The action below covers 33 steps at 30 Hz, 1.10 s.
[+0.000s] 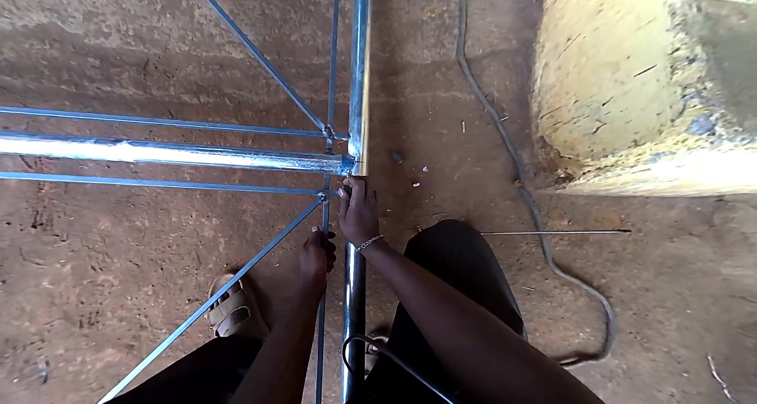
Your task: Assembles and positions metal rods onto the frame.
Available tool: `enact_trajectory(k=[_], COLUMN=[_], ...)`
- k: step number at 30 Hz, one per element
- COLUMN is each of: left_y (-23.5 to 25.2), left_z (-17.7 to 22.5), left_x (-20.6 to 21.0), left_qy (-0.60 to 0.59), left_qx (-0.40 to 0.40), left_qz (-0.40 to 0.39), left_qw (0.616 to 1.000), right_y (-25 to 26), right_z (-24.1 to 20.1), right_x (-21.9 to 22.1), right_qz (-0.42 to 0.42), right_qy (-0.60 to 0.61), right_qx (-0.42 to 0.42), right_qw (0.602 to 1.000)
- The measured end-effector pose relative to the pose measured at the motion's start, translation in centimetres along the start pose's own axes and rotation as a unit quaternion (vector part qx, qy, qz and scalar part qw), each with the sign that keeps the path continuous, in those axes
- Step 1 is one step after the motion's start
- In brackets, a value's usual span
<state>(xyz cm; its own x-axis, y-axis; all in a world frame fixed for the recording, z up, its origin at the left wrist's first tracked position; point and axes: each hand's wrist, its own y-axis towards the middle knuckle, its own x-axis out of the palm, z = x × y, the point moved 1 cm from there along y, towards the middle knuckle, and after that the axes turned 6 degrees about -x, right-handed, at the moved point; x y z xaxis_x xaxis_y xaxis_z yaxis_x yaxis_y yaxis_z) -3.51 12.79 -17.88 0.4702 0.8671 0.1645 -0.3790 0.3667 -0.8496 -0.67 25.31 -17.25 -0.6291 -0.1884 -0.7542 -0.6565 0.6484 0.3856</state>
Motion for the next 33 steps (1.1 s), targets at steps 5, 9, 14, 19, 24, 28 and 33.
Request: enact_trajectory(k=[5, 9, 14, 19, 24, 28, 33], left_y=[0.3, 1.0, 1.4, 2.0, 2.2, 2.2, 2.3], left_z=[2.1, 2.8, 3.0, 2.9, 2.9, 3.1, 3.0], left_x=[-0.8, -1.8, -2.1, -2.4, -2.5, -2.3, -2.3], left_qy=[-0.049, -0.026, -0.017, -0.044, -0.062, -0.065, -0.058], left_qx=[-0.109, -0.154, -0.171, -0.196, -0.199, -0.200, -0.193], left_qz=[-0.070, -0.118, -0.165, -0.174, -0.186, -0.186, -0.158], left_qw=[0.990, 0.981, 0.971, 0.964, 0.960, 0.960, 0.967], right_y=[0.1, 0.0, 0.0, 0.1, 0.2, 1.2, 3.6], right_z=[0.1, 0.3, 0.3, 0.2, 0.2, 0.0, -0.6], right_x=[0.1, 0.3, 0.2, 0.2, -0.1, -1.9, -5.3], right_qz=[-0.006, 0.010, 0.004, -0.001, -0.002, -0.036, -0.056], right_qy=[-0.008, -0.002, -0.002, 0.013, 0.022, 0.127, 0.339], right_qx=[0.001, -0.017, -0.010, 0.004, 0.008, 0.102, 0.252], right_qw=[1.000, 1.000, 1.000, 1.000, 1.000, 0.986, 0.905])
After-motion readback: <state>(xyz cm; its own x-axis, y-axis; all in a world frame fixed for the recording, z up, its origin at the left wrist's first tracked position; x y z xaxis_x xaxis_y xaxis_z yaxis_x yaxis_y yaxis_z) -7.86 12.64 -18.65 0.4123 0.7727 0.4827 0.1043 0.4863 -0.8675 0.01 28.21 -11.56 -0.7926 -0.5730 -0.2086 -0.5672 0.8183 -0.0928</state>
